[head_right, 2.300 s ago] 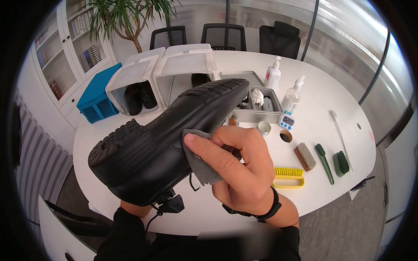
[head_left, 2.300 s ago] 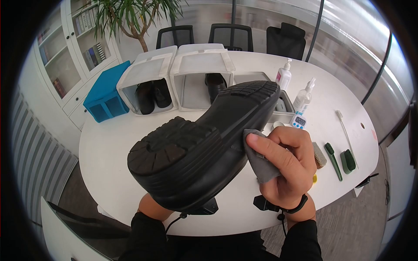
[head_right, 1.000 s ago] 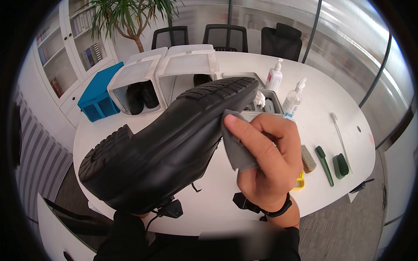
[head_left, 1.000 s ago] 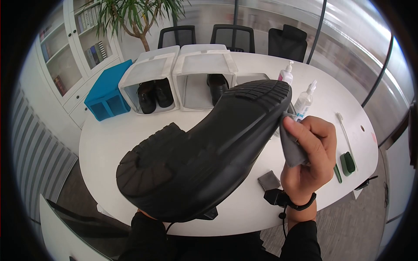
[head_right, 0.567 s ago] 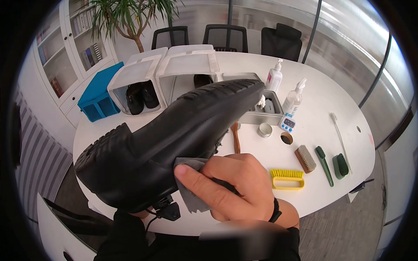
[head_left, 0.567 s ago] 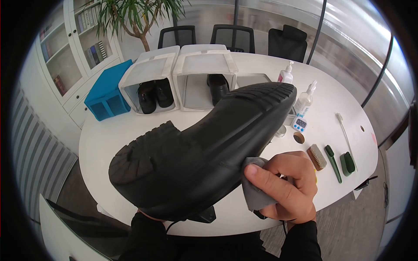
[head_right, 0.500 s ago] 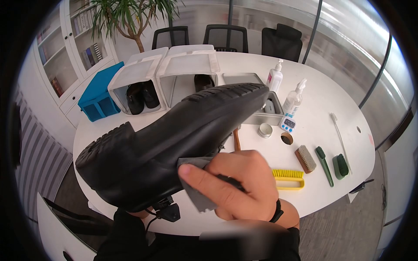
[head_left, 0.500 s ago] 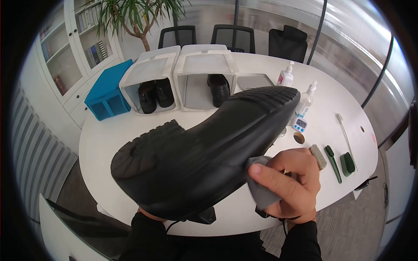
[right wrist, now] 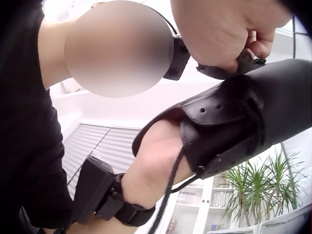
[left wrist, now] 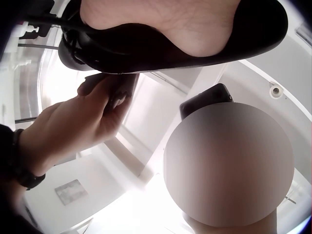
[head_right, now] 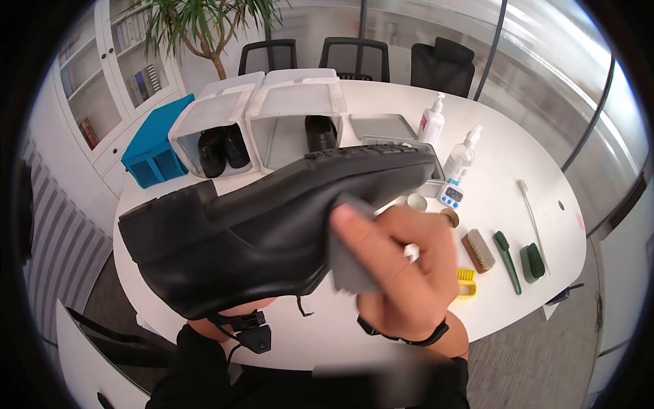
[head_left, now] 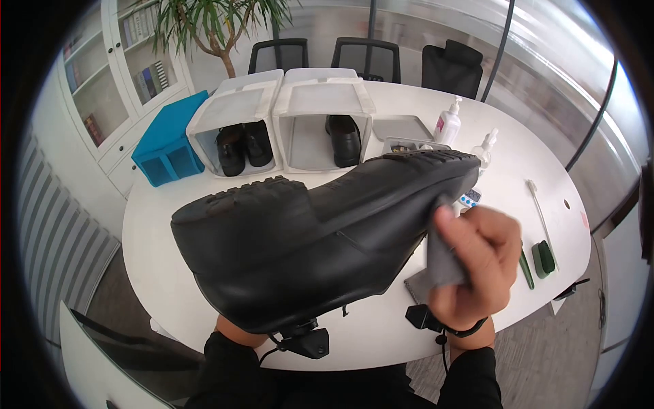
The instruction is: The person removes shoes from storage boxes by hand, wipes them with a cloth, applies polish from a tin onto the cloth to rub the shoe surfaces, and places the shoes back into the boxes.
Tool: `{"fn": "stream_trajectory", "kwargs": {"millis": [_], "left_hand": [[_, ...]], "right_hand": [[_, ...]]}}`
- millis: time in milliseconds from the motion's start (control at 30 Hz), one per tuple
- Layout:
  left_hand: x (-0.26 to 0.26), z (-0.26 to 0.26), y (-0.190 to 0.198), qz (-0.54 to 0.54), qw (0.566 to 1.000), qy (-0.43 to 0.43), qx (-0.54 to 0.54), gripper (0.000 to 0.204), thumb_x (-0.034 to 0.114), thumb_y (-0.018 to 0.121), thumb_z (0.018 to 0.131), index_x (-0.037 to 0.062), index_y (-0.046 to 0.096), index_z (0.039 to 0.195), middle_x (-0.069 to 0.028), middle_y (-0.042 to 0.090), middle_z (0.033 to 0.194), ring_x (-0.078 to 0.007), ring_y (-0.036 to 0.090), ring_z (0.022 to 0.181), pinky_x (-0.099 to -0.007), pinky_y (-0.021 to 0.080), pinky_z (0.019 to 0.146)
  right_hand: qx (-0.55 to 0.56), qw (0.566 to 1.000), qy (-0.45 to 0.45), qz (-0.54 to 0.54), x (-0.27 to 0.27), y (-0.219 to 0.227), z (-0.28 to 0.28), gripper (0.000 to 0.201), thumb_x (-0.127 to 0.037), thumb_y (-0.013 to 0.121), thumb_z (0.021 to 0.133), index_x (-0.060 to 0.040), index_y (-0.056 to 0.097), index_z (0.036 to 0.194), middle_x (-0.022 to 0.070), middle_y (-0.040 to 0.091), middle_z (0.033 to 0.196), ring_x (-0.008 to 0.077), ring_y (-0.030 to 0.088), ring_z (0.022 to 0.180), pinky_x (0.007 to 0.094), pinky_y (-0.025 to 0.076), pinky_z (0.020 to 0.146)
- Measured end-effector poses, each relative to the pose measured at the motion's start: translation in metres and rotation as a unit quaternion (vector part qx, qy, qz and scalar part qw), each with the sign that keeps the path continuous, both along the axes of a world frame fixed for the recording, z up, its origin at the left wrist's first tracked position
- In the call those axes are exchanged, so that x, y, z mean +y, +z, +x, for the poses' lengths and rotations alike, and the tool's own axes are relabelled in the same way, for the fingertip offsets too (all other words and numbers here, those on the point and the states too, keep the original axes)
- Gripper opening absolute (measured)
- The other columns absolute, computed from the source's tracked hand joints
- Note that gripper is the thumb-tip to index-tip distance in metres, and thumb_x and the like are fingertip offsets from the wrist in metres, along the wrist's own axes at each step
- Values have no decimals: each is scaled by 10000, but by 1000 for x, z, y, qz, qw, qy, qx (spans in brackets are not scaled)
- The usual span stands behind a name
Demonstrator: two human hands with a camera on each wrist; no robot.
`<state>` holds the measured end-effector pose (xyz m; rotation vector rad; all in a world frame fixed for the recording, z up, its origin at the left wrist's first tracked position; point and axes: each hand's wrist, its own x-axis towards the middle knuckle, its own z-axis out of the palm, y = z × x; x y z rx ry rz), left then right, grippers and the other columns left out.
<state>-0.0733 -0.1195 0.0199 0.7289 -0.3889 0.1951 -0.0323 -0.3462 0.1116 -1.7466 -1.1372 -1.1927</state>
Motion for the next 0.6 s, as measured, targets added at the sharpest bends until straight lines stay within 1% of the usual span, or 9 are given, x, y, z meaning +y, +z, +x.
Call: {"fn": "stream_trajectory", "kwargs": {"millis": [33,67,167,267,333,400,500,567,600], "left_hand": [[-1,1,0,-3,1000,-3,1,780,618,435,993,80,374,1555,-130,385,1592,-283,365,1471,-486,268,1227],[-2,1,0,-5,1000,-6,3,781,619,434,993,80,373,1555,-130,385,1593,-283,364,1472,-486,268,1227],[-2,1,1,-10,1000,-11,5,783,622,431,994,80,373,1556,-130,383,1594,-284,363,1473,-487,266,1228],[-2,1,2,-17,1000,-15,5,785,625,429,994,81,372,1556,-130,382,1595,-284,361,1474,-488,265,1229],[-2,0,3,-23,1000,-16,6,786,627,428,994,81,372,1557,-130,381,1595,-285,360,1475,-489,264,1229],[-2,0,3,-29,999,-18,6,788,629,426,994,81,372,1557,-130,380,1596,-285,359,1476,-489,263,1230],[-4,1,3,-40,999,-22,7,790,632,424,994,81,371,1557,-130,379,1597,-286,358,1477,-490,262,1230],[-4,1,4,-46,999,-24,7,791,634,422,994,81,371,1558,-130,378,1598,-286,357,1477,-491,261,1231],[-4,1,4,-48,999,-25,7,792,634,421,994,81,371,1558,-130,378,1598,-286,356,1478,-491,261,1231]], "right_hand": [[-2,999,34,-27,1,2,-4,694,81,608,511,-30,767,1176,107,593,961,222,581,797,314,491,674],[-6,996,74,-51,3,1,-4,679,75,614,510,-28,771,1162,104,600,949,220,577,791,316,485,663],[-10,994,91,-61,6,2,-9,662,68,633,516,-28,773,1156,101,604,937,219,578,794,316,480,656],[20,993,94,-65,-1,5,-4,642,63,677,528,-40,776,1155,88,594,938,215,576,792,309,478,656],[-21,1000,3,-5,-3,4,2,598,77,714,567,-54,780,1147,74,581,947,207,577,785,305,477,655],[-5,999,-42,22,-7,2,8,528,76,750,627,-50,779,1139,76,572,976,191,578,809,296,479,683],[0,998,-54,40,-3,2,7,550,95,711,616,-44,775,1144,85,570,978,192,577,821,288,478,692],[-4,999,-33,16,-1,1,2,611,122,641,595,-44,769,1168,86,569,973,197,573,819,291,478,691],[12,1000,12,2,1,-1,-2,668,112,601,559,-38,760,1190,92,581,967,207,567,817,301,478,693]]}}
